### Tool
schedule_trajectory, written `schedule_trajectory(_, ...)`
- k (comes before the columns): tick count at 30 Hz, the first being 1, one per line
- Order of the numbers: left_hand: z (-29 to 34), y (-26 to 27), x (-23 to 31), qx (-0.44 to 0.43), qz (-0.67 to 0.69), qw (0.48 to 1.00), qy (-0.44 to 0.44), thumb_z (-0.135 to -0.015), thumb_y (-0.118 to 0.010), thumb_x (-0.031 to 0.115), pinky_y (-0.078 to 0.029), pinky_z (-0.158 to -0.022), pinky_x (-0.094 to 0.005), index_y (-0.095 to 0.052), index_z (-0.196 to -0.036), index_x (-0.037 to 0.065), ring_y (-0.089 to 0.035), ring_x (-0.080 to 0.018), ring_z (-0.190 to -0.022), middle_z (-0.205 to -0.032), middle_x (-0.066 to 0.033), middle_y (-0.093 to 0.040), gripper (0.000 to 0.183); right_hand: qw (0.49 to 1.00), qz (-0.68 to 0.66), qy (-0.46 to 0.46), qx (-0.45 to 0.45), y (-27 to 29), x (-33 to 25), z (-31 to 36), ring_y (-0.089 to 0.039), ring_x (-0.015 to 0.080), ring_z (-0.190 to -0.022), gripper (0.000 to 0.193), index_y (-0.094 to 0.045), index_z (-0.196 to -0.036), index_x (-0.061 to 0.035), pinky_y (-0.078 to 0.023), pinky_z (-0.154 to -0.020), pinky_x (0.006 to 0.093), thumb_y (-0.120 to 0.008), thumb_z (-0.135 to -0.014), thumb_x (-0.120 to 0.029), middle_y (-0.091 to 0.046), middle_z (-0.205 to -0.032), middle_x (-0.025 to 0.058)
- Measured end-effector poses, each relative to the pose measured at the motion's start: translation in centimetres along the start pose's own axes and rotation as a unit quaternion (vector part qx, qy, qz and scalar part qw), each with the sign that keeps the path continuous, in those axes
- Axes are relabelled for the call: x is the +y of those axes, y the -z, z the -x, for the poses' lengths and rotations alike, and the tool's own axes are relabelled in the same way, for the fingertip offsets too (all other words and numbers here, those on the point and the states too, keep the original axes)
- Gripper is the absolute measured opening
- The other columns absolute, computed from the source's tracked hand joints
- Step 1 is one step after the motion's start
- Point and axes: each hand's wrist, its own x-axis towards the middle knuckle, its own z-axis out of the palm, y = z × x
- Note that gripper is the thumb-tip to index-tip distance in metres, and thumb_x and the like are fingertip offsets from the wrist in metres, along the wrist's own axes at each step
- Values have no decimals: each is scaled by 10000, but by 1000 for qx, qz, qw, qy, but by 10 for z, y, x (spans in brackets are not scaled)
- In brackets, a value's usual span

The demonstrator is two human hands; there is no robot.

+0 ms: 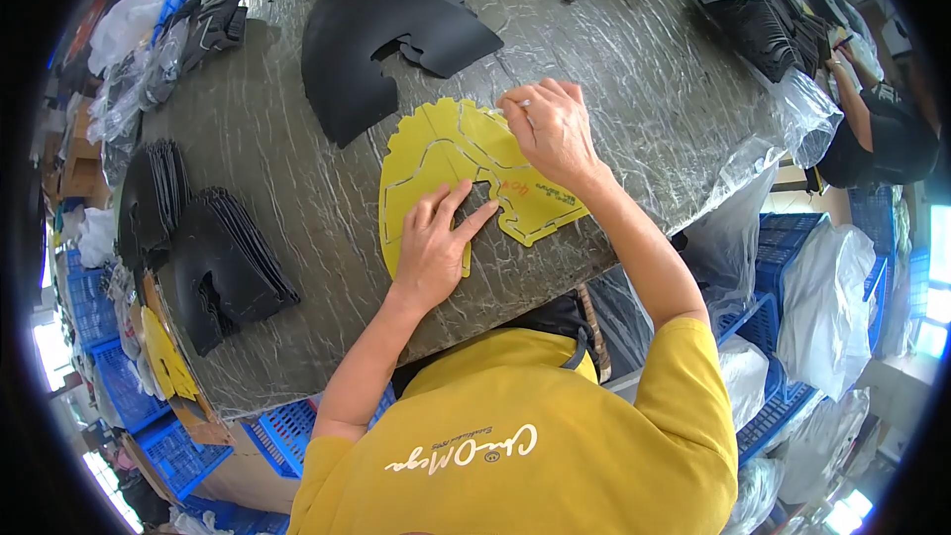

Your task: Tracing outlines on shoe components using a yellow template and a marking pen.

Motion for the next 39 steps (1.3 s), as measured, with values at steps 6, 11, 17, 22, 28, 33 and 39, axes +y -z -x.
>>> schedule_trajectory(6, 0, 0, 0, -4, -2, 1000, 0, -865, -665, 53, -391, -1113, -464, -671, -1384, 247, -494, -316, -1317, -1480, -96, -523, 554, 1000, 16, 15, 9, 7, 0, 5, -643, 241, -801, 72, -707, -909, -100, -441, -879, 411, -649, -947, -118, -696, -778, 29)
schedule_trajectory(11, 1, 1, -1, 3, 2, 1000, -4, -861, -673, 50, -397, -1104, -464, -680, -1372, 241, -501, -316, -1298, -1480, -99, -523, 545, 999, 41, 25, 0, 21, -5, 14, -657, 221, -808, 88, -702, -952, -91, -453, -887, 397, -618, -978, -101, -714, -831, 5)
schedule_trajectory(17, 0, -1, -1, 4, 0, 1000, -5, -858, -670, 41, -396, -1106, -469, -683, -1369, 244, -501, -318, -1300, -1476, -98, -526, 550, 999, 31, 14, 0, 28, -4, 22, -651, 218, -799, 78, -693, -944, -96, -448, -886, 397, -620, -970, -91, -705, -822, 5)
schedule_trajectory(22, 0, -1, 0, 2, 0, 1000, -3, -847, -672, 39, -395, -1110, -469, -683, -1367, 248, -496, -319, -1312, -1474, -96, -526, 561, 999, 37, -4, 1, 35, -4, 30, -644, 235, -815, 56, -680, -895, -98, -440, -890, 414, -638, -924, -75, -710, -838, 14)
schedule_trajectory(28, 1, -1, -1, 3, -4, 1000, 1, -844, -671, 38, -397, -1109, -467, -684, -1365, 244, -493, -318, -1318, -1476, -93, -525, 560, 997, -33, -74, 3, 51, -3, 31, -618, 261, -790, 132, -655, -879, -93, -427, -874, 405, -568, -976, -112, -699, -852, 22)
schedule_trajectory(33, 1, -2, -2, 8, -15, 1000, 0, -850, -666, 45, -402, -1107, -461, -694, -1354, 231, -494, -316, -1316, -1486, -90, -527, 538, 983, -76, -164, -38, 42, 2, 17, -605, 412, -788, 248, -597, -932, 0, -490, -709, 476, -500, -1053, -193, -592, -861, 191)
schedule_trajectory(39, 2, 0, 1, 16, 1, 1000, -5, -869, -653, 65, -411, -1108, -433, -686, -1364, 208, -498, -304, -1301, -1480, -82, -539, 516, 969, 67, -163, -175, 13, -13, 29, -666, 424, -947, 250, -665, -1116, -43, -523, -822, 524, -512, -1049, -230, -635, -1066, 197)
